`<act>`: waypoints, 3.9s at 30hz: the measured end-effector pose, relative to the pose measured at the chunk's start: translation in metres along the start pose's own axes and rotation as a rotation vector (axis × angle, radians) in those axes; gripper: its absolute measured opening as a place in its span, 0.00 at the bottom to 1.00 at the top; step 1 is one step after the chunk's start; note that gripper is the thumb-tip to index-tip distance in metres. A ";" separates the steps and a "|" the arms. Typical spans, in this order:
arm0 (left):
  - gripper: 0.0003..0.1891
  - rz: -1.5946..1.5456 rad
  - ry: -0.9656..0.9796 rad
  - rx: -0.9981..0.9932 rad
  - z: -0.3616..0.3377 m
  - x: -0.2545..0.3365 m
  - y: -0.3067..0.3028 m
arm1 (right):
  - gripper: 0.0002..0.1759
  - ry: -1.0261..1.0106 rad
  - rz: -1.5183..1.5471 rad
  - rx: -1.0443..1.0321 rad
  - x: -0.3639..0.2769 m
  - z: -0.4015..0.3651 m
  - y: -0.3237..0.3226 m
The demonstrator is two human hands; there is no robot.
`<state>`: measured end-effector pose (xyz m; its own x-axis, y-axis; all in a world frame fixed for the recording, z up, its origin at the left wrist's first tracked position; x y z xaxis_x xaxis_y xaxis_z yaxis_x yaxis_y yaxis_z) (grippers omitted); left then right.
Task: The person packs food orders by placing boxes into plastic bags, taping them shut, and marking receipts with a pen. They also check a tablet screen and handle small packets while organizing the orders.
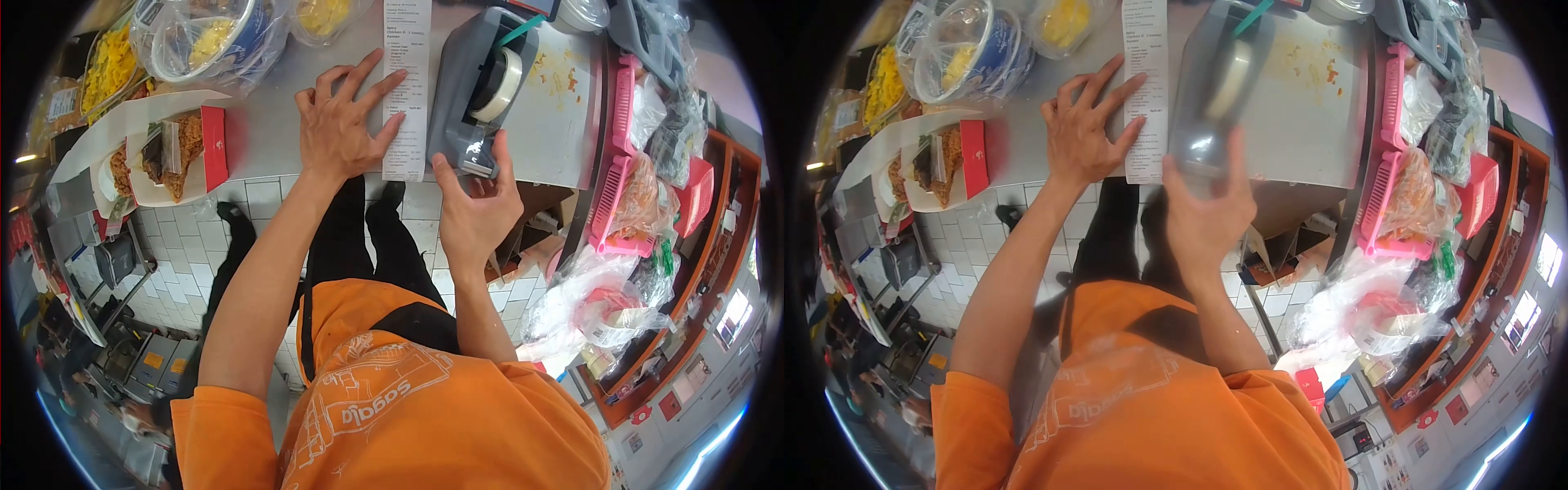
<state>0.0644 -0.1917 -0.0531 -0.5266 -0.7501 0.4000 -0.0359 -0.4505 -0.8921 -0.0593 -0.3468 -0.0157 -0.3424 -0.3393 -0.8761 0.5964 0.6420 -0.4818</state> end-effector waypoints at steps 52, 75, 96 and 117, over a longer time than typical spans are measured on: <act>0.18 -0.138 -1.591 0.531 -0.633 0.108 -0.005 | 0.21 0.317 1.837 -1.673 -0.322 -0.030 -0.057; 0.06 -0.239 -0.273 0.183 -0.192 -0.341 -0.262 | 0.12 -0.905 0.839 -0.380 -0.361 -0.192 0.251; 0.05 -0.556 -0.186 0.179 -0.131 -0.225 -0.260 | 0.16 -0.020 -0.428 -0.145 -0.091 -0.099 0.193; 0.45 -0.208 0.083 -0.139 0.008 -0.008 -0.006 | 0.04 -0.245 0.200 -0.039 -0.093 0.015 0.043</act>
<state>0.0756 -0.1863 -0.0490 -0.5632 -0.6038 0.5641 -0.2641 -0.5153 -0.8153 0.0091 -0.2980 0.0444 -0.0328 -0.3565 -0.9337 0.6047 0.7368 -0.3025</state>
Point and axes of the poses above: each hand's wrist, its own z-axis towards the middle knuckle, its own y-axis out of the palm, x = y × z, the point moved 9 cm from there along z, towards the middle knuckle, and after that the axes turned 3 degrees about -z, right-handed, at the moved point
